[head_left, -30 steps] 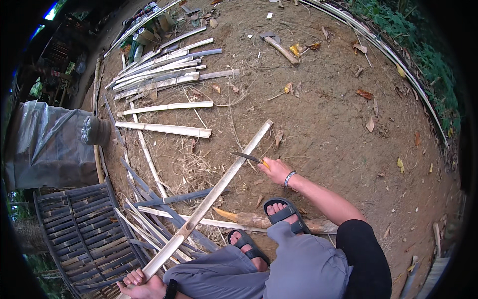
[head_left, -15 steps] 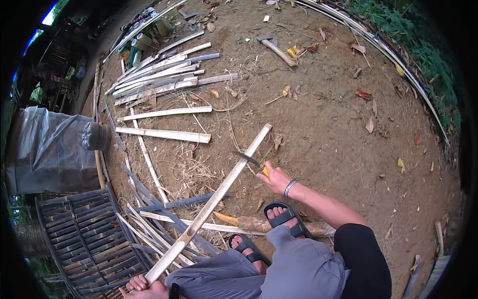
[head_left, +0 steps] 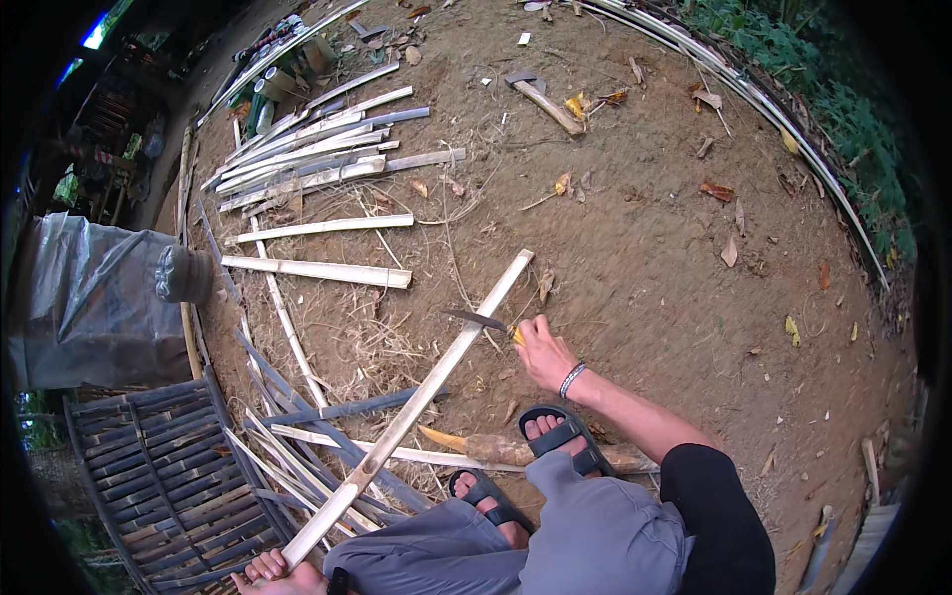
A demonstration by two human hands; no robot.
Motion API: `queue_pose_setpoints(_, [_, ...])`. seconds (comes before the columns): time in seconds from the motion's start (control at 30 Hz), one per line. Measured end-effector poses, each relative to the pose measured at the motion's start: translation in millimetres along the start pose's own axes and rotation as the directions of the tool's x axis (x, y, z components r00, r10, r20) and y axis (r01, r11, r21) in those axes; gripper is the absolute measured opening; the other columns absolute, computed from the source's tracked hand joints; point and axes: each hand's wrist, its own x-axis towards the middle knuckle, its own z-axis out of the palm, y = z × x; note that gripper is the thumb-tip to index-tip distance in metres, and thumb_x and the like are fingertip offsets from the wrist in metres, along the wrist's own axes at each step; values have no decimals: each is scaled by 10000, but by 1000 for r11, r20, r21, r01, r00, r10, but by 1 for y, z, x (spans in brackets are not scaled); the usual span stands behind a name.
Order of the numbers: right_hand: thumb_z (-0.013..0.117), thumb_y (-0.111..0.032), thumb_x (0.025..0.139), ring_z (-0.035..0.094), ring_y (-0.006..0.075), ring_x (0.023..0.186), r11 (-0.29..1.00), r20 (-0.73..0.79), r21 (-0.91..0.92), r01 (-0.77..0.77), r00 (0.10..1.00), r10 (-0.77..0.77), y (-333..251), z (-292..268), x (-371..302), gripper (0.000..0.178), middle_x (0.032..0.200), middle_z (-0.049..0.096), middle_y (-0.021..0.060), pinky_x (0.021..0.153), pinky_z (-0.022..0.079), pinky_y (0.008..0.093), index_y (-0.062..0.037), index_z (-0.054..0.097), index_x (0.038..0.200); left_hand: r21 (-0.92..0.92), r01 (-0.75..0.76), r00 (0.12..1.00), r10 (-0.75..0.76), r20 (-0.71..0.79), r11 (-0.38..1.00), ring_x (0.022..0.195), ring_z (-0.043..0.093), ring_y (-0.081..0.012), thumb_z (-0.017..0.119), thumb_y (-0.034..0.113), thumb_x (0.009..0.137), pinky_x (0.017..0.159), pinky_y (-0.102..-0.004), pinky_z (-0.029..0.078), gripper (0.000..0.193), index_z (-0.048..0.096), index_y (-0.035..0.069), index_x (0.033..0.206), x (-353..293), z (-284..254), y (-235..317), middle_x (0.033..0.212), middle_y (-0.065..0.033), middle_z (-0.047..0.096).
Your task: The person uses a knife to shave and smooth the surface of a long bamboo strip while sitting on the ground, handling the tool and the strip with both hands.
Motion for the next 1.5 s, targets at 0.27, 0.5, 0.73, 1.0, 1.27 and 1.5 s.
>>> queue_pose_setpoints(0.27, [422,-138,913,641,387,688,987,114,-150,60,993,-43,-21,6,-12,315,909,565,236,556,537,463,22,364,1177,-12,26,1000,-26,14,1000,381,245,-89,492,325,898,377,-232,210,390,332,133,599,9,-4,0,468,19,263])
queue_pose_setpoints(0.5, [429,-45,854,648,389,706,970,110,-242,-8,993,36,1,5,16,326,867,573,256,570,542,459,47,353,1157,18,-6,1000,6,-29,1000,392,233,-91,495,336,893,383,-231,203,401,309,134,601,7,-4,0,474,22,253])
queue_pose_setpoints(0.73, [394,-26,862,639,407,727,954,25,-273,-125,990,137,58,7,39,182,875,582,267,585,533,474,36,376,1032,19,19,998,-17,-63,1000,395,219,-89,496,352,892,380,-239,193,404,308,137,606,0,7,-3,475,27,243])
queue_pose_setpoints(1.0, [401,-28,856,634,425,739,970,144,-242,-14,988,50,36,-2,26,176,879,590,285,636,531,494,52,362,1008,23,46,995,-44,-90,999,398,218,-85,513,354,887,386,-244,176,404,314,142,606,17,-4,-5,480,31,239])
queue_pose_setpoints(1.27, [423,-16,837,639,415,805,975,267,-205,-88,953,142,32,-4,41,172,821,620,303,675,534,466,64,410,988,47,20,994,-15,-106,999,384,223,-86,512,364,882,385,-238,189,402,322,147,603,15,-1,-2,465,35,267])
queue_pose_setpoints(1.5, [423,-34,838,633,431,787,968,210,-181,-172,955,209,38,-1,62,162,812,620,308,694,522,483,69,408,962,52,-5,992,12,-128,999,391,231,-87,508,354,884,384,-236,186,392,317,146,612,12,4,0,467,33,253])
